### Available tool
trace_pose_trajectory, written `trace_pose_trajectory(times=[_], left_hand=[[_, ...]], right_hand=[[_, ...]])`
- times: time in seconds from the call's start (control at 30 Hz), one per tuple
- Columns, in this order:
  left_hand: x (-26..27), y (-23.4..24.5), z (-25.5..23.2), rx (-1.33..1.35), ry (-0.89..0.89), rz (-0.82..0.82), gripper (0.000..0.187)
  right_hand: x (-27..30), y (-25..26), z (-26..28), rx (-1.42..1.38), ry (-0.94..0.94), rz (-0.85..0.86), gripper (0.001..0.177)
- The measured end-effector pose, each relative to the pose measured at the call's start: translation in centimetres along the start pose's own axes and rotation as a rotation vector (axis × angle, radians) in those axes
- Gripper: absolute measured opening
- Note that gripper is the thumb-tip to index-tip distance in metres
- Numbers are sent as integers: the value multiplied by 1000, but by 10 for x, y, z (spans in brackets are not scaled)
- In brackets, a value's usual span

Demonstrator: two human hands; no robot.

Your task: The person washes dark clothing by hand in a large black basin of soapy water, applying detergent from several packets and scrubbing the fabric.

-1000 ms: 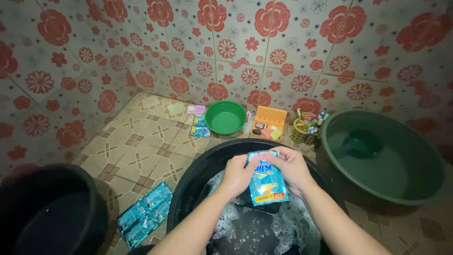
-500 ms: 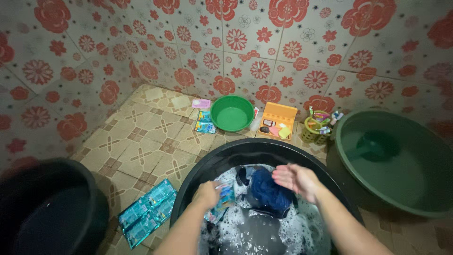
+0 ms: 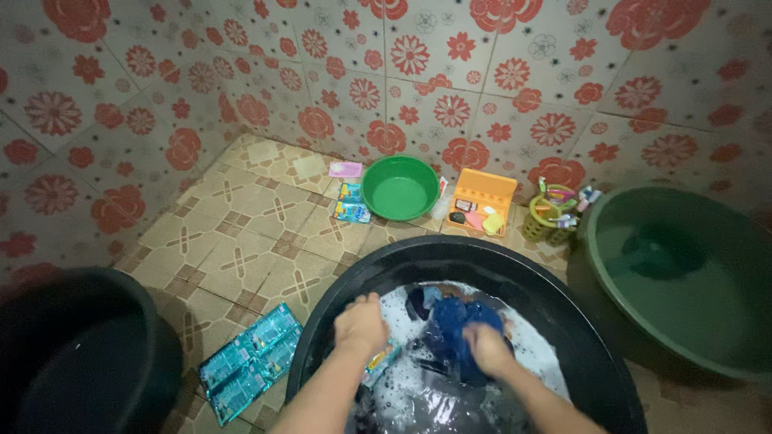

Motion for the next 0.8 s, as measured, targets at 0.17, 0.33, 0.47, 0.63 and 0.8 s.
trace_pose_trajectory(times=[0.17,0.33,0.47,0.63,0.8], left_hand=[[24,-37,-67,1022,-97,157,59],[66,-19,-140,1847,-275,39,52],[74,-11,-139,1807,-325,-159,50],[113,-22,-152,2165,-152,106,51],[170,5,-156,1732,-308,-87,47]], right_hand=[[-7,80,80,-530,-74,-15,32],[49,157,197,-504,153,-335,23],[110,182,250,-311,177,-509,31],[151,167,257,-244,356,-545,19],[123,180,217,-56,247,-517,18]])
Point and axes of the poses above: each hand's wrist, its own x-axis away from the middle knuckle, its own y-axis out of the back of the hand, z = x × y, the point moved 8 cm from there along -x, towards the middle knuckle, and after that the axes turned 11 degrees about z, right-handed, at the moved point
